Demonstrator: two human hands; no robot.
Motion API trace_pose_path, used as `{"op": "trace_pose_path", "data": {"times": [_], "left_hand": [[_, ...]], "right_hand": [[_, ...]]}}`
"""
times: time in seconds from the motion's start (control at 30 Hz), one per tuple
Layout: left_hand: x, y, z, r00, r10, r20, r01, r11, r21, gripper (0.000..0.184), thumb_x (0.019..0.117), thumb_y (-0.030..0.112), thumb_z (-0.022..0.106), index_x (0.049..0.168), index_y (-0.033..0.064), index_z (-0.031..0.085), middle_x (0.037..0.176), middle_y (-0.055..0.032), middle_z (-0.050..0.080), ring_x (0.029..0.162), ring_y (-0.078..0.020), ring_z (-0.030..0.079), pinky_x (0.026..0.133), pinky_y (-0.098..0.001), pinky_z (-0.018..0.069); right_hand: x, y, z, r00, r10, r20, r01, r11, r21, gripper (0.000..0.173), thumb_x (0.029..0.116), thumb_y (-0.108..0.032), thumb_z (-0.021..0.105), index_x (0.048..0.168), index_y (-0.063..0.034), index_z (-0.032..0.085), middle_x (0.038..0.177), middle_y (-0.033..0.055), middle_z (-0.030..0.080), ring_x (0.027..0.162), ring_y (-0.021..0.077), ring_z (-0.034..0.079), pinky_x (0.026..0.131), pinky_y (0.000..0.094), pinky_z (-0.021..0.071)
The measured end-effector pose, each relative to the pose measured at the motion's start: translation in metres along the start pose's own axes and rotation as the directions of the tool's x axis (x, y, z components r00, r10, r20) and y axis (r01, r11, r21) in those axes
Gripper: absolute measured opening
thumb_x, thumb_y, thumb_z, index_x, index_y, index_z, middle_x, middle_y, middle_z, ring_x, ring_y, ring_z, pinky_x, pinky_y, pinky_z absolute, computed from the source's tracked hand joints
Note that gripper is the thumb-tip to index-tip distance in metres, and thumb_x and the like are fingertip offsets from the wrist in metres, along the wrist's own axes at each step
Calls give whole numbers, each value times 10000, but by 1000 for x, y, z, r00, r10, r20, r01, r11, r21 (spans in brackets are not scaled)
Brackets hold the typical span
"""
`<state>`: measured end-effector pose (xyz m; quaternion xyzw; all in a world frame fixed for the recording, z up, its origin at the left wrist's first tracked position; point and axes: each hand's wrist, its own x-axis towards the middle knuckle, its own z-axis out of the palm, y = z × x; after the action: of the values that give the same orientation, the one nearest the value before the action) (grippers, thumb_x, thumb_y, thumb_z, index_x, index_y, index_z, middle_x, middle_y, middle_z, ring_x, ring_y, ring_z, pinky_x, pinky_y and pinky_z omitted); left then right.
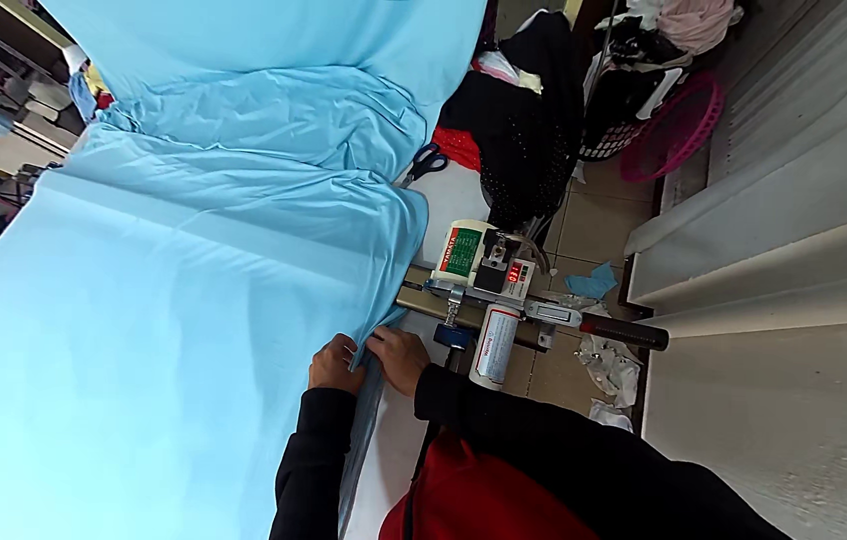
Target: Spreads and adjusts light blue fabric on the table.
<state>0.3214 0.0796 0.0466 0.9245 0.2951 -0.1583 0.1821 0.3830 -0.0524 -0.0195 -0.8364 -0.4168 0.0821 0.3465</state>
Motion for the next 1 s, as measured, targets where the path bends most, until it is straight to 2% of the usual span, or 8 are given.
{"op": "trace_pose_path", "data": {"times": [0.07, 0.17, 0.47, 0.57, 0.7, 0.77, 0.87, 1.0], "left_hand": [[-2, 2, 2, 998, -40, 54, 38, 998, 52, 538, 810, 282, 861, 1241, 41, 646, 1110, -155, 718, 1037, -333, 696, 940, -559, 544], [-1, 4, 7, 995, -82, 49, 76, 992, 102, 597, 814, 361, 859, 1280, 61, 635, 1190, -148, 702, 1129, -326, 672, 983, -543, 529], [-7, -6, 11, 983, 51, -176, -39, 997, 72, 246, 900, 235, 768, 1080, 69, 740, 1002, -124, 753, 923, -320, 729, 839, -576, 570], [-10, -10, 10, 952, 102, -289, -87, 994, 64, 168, 861, 188, 769, 993, 84, 750, 904, -93, 754, 811, -291, 729, 752, -554, 582], [-15, -7, 6, 934, 123, -336, -112, 992, 50, 169, 842, 169, 779, 983, 81, 750, 878, -87, 746, 780, -281, 723, 723, -546, 582], [-15, -7, 8, 925, 135, -355, -126, 991, 48, 176, 820, 155, 777, 978, 81, 753, 880, -79, 746, 771, -267, 722, 712, -538, 583], [-16, -5, 7, 921, 137, -365, -132, 990, 39, 202, 795, 148, 783, 985, 86, 752, 903, -73, 746, 769, -258, 722, 708, -528, 586], [-20, -5, 2, 932, 130, -338, -131, 991, 22, 241, 799, 178, 761, 1023, 91, 756, 950, -78, 750, 823, -260, 731, 757, -534, 598]], "right_hand": [[2, 0, 1, 1000, 6, -19, -6, 1000, 0, 190, 878, -4, 702, 1046, -83, 744, 1022, 105, 689, 892, 261, 697, 714, 430, 605], [9, 0, 0, 998, 56, 0, -55, 997, 55, 106, 973, -79, 648, 1055, -72, 715, 1017, 100, 670, 897, 248, 695, 739, 411, 603], [2, -1, -8, 993, 113, -36, -103, 971, 214, 138, 1029, -145, 594, 1068, -68, 702, 1015, 99, 676, 902, 237, 702, 776, 421, 606], [-11, 0, -9, 983, 108, 148, -133, 976, 171, 201, 1039, -211, 566, 1139, -81, 682, 1040, 105, 707, 954, 256, 714, 825, 460, 600], [-11, -7, -7, 906, 54, 420, -88, 994, 62, 369, 1068, -236, 463, 1402, -121, 572, 1050, 182, 716, 959, 375, 714, 820, 561, 565], [-2, -14, -7, 875, 90, 477, -100, 995, -4, 344, 1053, -226, 474, 1345, -99, 603, 1018, 197, 715, 949, 397, 705, 807, 584, 547], [17, -28, -17, 804, 150, 576, -112, 988, -102, 258, 998, -188, 564, 1130, 1, 681, 1097, 212, 691, 1037, 399, 667, 866, 586, 517], [30, -37, -22, 776, 191, 601, -114, 980, -164, 229, 973, -92, 570, 1118, 45, 683, 1164, 246, 673, 1097, 430, 647, 890, 613, 516]]}}
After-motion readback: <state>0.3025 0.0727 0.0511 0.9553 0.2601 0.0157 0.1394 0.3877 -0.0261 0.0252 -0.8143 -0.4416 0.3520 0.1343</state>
